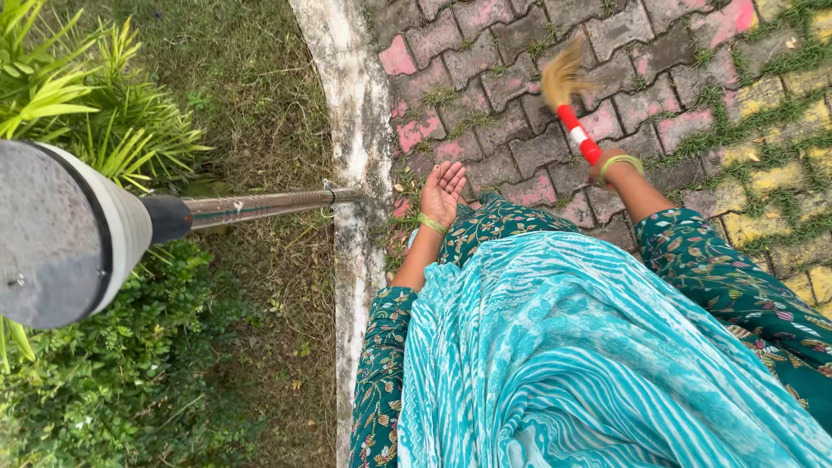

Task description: The person sweeps debris from a paved path into a nearby grassy area using a broom by hand.

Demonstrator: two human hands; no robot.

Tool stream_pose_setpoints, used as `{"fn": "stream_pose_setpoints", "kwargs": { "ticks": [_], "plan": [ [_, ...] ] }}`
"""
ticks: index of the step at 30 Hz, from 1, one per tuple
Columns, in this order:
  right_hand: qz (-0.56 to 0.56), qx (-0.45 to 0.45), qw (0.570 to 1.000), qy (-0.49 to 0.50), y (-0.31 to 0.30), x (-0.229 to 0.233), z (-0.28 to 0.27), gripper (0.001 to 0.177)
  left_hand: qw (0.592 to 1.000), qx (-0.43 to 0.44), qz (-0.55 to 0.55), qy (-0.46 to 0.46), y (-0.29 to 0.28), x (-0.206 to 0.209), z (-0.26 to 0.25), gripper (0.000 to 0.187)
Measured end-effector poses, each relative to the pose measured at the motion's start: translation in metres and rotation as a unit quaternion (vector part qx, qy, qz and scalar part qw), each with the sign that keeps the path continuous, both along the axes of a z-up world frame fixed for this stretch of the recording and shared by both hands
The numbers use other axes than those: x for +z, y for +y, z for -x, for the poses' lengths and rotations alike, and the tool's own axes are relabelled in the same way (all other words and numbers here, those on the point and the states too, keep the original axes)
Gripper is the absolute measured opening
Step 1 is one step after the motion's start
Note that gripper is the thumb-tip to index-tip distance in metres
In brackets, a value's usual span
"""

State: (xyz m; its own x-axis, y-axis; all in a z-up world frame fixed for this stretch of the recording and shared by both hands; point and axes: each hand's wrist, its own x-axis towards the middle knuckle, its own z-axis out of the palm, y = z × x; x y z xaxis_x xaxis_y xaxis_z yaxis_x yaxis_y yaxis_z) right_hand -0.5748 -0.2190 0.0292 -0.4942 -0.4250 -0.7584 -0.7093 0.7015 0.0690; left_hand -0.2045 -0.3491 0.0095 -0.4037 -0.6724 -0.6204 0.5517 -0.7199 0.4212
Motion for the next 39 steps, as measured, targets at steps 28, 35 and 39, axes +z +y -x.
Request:
{"fn": "stream_pose_setpoints", "kwargs": {
  "ticks": [28,35,39],
  "plan": [
    [0.030,-0.185,0.981,-0.057,-0.103,0.056,-0.018,0.033,0.998,-0.002,0.018,0.058,-0.142,-0.012,-0.022,0.045],
    [0.004,0.090,0.994,-0.056,-0.167,0.009,-0.075,0.046,0.999,0.013,0.016,0.042,-0.144,-0.009,-0.029,0.048],
    [0.013,0.087,0.985,-0.150,-0.174,-0.001,-0.077,0.053,0.999,0.014,-0.001,0.042,-0.146,-0.008,-0.016,0.047]
  ]
}}
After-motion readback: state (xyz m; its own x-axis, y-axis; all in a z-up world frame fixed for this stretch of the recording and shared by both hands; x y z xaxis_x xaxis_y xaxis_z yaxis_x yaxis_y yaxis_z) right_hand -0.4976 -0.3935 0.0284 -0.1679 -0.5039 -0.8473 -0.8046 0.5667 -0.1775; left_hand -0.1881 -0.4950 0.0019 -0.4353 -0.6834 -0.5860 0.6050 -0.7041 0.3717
